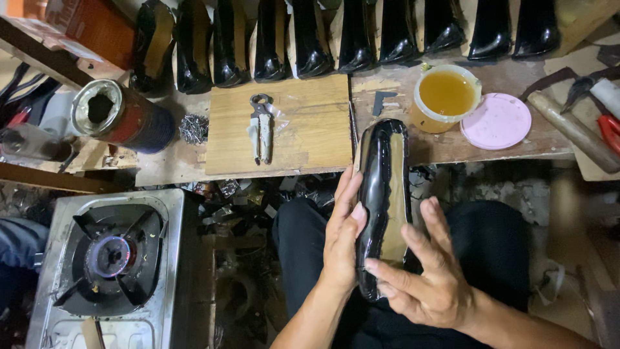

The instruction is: The person applies a yellowish liquid adhesive to the sole of a black high-heeled shoe using their fingers. They repeatedly dip fingers into a small container and spread the glue along the sole's perimeter and center, then place the shoe on a nearby shelf.

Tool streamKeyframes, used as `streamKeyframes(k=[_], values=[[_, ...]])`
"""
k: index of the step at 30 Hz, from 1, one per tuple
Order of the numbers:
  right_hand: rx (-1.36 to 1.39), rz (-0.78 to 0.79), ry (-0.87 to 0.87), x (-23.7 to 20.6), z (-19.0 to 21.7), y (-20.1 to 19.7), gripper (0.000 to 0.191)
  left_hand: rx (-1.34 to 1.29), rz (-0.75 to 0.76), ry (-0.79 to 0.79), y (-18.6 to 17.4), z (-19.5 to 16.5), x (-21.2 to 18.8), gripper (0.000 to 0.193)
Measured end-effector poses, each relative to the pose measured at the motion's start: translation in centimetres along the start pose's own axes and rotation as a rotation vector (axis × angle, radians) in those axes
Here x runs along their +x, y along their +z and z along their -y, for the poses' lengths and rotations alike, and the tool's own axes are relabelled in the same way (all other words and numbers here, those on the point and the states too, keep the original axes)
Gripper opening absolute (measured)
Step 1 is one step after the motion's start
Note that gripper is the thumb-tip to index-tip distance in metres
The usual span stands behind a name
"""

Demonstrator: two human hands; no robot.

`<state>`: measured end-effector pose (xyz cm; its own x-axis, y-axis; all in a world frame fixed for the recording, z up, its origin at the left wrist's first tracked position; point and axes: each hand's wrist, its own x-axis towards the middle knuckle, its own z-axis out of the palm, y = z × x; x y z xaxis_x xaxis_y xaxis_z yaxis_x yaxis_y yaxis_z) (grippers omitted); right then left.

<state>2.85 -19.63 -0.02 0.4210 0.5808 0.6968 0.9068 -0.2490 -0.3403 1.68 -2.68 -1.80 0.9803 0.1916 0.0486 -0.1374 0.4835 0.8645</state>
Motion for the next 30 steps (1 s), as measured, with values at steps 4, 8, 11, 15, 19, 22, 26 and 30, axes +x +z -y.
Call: streamKeyframes(k=[4, 8, 11, 15, 19, 22, 26, 30], values=[[0.007, -0.045, 0.085, 0.6, -1.3, -0.6, 0.027, -0.002, 0.110, 0.028, -0.8, 0.0, -0.4, 0.062], [-0.047, -0.077, 0.120, 1.3, -3.3, -1.8, 0.025, -0.071, 0.214, -0.031, -1.5, -0.1, -1.4, 0.061], [-0.123, -0.068, 0.137, 1.7, -4.3, -2.7, 0.024, -0.054, 0.263, -0.017, -1.6, -0.1, -1.8, 0.059], [-0.073, -0.064, 0.012, 1.9, -4.2, -3.0, 0.026, -0.091, 0.263, -0.062, -1.8, -0.3, -2.0, 0.059], [-0.105, -0.044, 0.001, 2.3, -4.6, -3.2, 0.024, -0.087, 0.287, -0.083, -2.0, -0.6, -2.1, 0.060], [-0.210, -0.087, 0.058, 2.8, -6.0, -3.8, 0.025, -0.089, 0.308, -0.103, -2.1, -0.8, -2.2, 0.060], [-0.219, -0.075, -0.043, 3.1, -6.3, -4.1, 0.023, -0.046, 0.339, -0.102, -2.6, -1.1, -2.3, 0.060], [-0.264, -0.081, 0.060, 3.5, -6.0, -4.0, 0.022, -0.041, 0.329, -0.082, -2.9, -0.5, -2.5, 0.060]])
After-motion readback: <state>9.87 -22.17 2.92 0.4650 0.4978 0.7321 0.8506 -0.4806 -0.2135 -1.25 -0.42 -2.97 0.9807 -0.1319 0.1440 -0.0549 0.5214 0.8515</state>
